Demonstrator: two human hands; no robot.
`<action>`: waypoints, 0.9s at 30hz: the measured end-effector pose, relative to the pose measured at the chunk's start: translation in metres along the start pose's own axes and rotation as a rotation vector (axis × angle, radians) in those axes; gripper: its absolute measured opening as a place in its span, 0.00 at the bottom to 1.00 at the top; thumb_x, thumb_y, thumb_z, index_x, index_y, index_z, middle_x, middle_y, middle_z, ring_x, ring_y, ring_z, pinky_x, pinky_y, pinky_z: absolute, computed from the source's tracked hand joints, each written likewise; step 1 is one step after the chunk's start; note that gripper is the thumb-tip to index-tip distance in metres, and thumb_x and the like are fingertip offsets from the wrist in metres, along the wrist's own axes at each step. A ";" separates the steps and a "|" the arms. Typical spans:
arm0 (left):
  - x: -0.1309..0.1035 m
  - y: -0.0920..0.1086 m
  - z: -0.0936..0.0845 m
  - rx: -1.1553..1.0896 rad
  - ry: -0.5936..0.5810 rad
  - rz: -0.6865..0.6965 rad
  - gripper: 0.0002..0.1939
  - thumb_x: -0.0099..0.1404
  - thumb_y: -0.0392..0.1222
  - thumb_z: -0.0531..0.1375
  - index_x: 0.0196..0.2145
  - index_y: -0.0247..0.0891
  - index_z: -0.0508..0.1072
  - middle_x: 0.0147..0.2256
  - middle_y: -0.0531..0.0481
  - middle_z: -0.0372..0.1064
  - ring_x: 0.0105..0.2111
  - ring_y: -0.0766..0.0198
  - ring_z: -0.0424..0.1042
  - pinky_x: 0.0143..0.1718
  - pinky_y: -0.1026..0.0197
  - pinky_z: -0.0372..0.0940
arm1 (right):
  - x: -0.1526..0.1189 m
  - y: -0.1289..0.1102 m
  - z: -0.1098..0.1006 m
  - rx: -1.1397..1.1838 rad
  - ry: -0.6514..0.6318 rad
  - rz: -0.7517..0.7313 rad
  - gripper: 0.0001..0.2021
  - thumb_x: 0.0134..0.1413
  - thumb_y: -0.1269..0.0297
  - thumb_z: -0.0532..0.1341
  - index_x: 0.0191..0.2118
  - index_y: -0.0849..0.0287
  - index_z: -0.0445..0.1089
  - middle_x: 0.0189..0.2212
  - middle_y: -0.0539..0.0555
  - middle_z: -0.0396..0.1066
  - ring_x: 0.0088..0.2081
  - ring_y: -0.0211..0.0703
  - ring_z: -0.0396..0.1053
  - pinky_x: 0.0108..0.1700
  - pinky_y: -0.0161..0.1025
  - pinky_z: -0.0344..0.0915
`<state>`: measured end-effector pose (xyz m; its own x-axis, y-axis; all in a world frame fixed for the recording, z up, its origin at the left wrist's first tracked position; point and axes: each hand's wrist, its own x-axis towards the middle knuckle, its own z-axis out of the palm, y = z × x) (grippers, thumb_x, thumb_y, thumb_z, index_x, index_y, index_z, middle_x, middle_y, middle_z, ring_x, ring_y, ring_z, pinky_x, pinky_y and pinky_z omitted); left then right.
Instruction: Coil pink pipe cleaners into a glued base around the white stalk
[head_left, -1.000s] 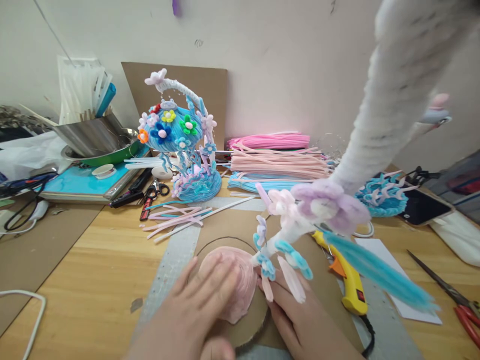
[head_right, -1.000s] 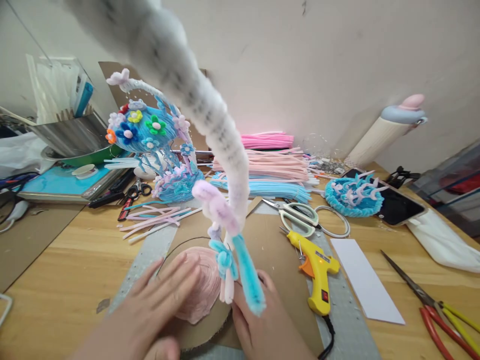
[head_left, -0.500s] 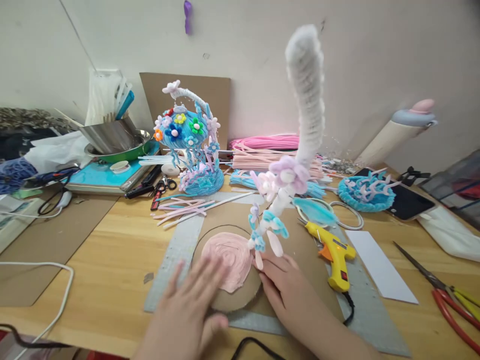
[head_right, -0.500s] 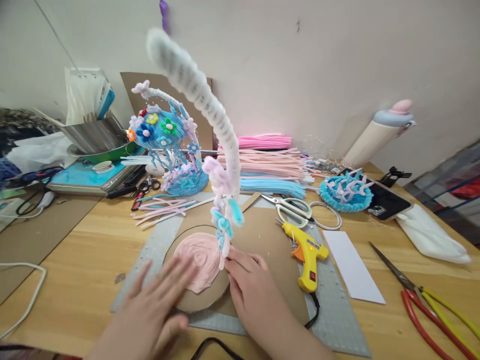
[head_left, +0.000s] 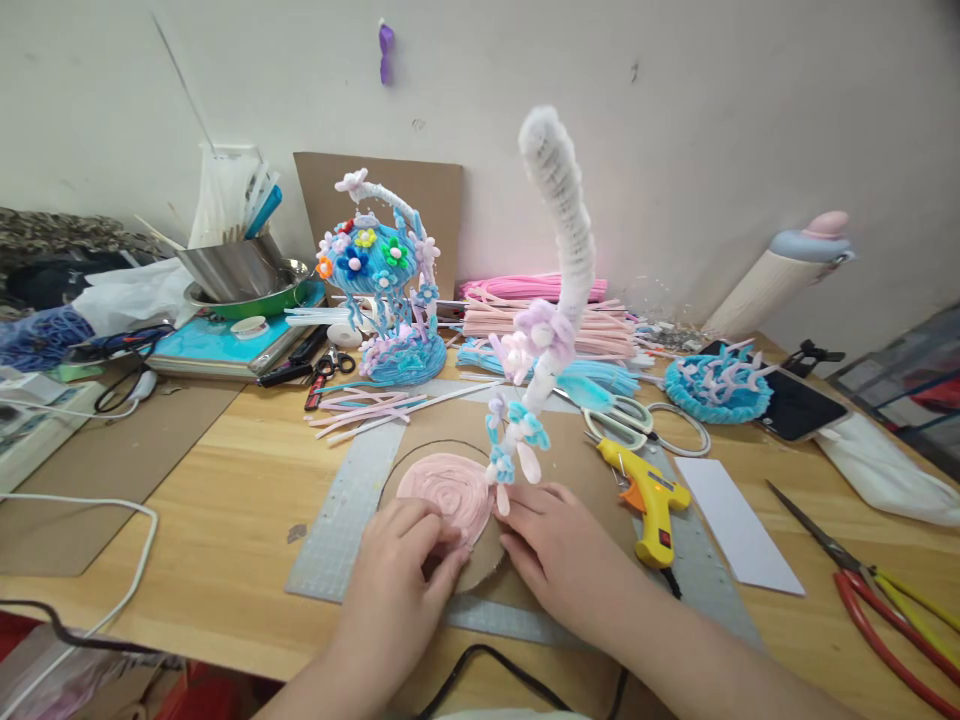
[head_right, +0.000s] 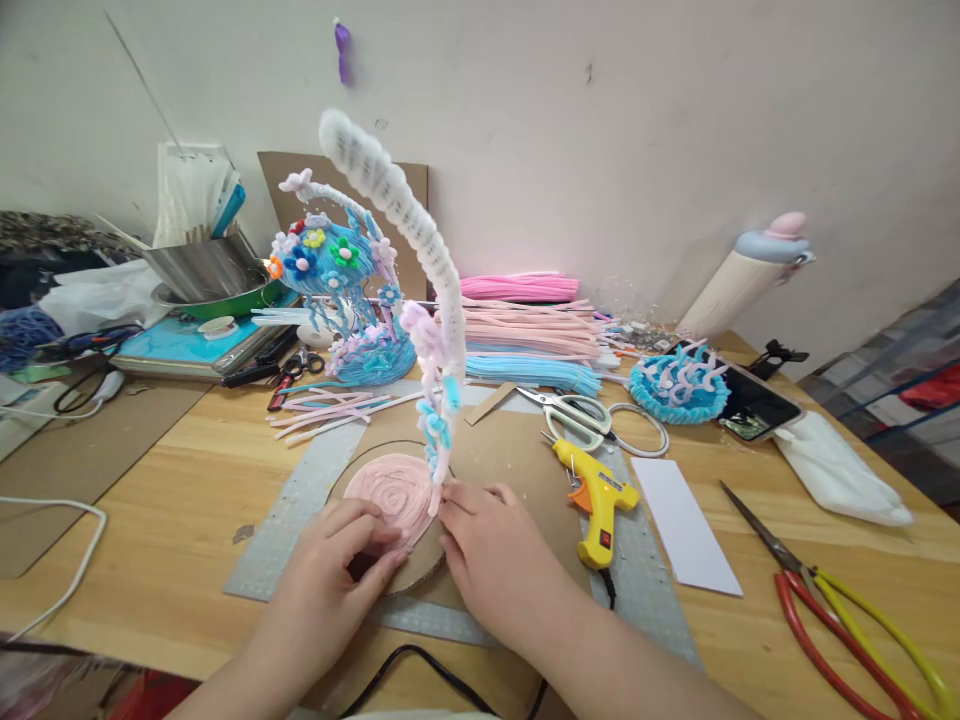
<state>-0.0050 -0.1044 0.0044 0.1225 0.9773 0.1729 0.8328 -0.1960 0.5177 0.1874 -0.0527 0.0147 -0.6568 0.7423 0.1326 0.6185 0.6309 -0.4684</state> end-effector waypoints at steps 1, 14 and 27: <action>-0.001 0.000 0.002 0.008 0.027 0.024 0.03 0.63 0.38 0.60 0.31 0.40 0.70 0.35 0.50 0.68 0.38 0.58 0.66 0.39 0.55 0.60 | -0.001 0.001 0.002 -0.002 0.009 -0.001 0.16 0.59 0.74 0.53 0.51 0.57 0.68 0.51 0.56 0.70 0.52 0.46 0.65 0.53 0.48 0.60; 0.002 -0.007 -0.004 -0.051 -0.047 -0.057 0.10 0.68 0.38 0.50 0.29 0.40 0.66 0.33 0.50 0.68 0.35 0.60 0.67 0.38 0.58 0.61 | -0.007 0.009 0.012 0.028 0.061 -0.012 0.17 0.60 0.73 0.53 0.52 0.57 0.68 0.54 0.56 0.68 0.54 0.45 0.64 0.55 0.47 0.60; 0.023 -0.070 -0.047 -0.087 0.187 -0.157 0.14 0.66 0.44 0.53 0.48 0.45 0.69 0.45 0.48 0.69 0.44 0.60 0.69 0.44 0.59 0.63 | -0.008 0.007 0.009 0.054 0.061 -0.009 0.19 0.59 0.74 0.52 0.54 0.57 0.67 0.54 0.57 0.68 0.54 0.47 0.65 0.54 0.49 0.62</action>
<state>-0.0857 -0.0721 0.0114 -0.1132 0.9659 0.2330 0.7829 -0.0577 0.6194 0.1932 -0.0562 0.0022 -0.6336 0.7502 0.1893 0.5875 0.6257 -0.5132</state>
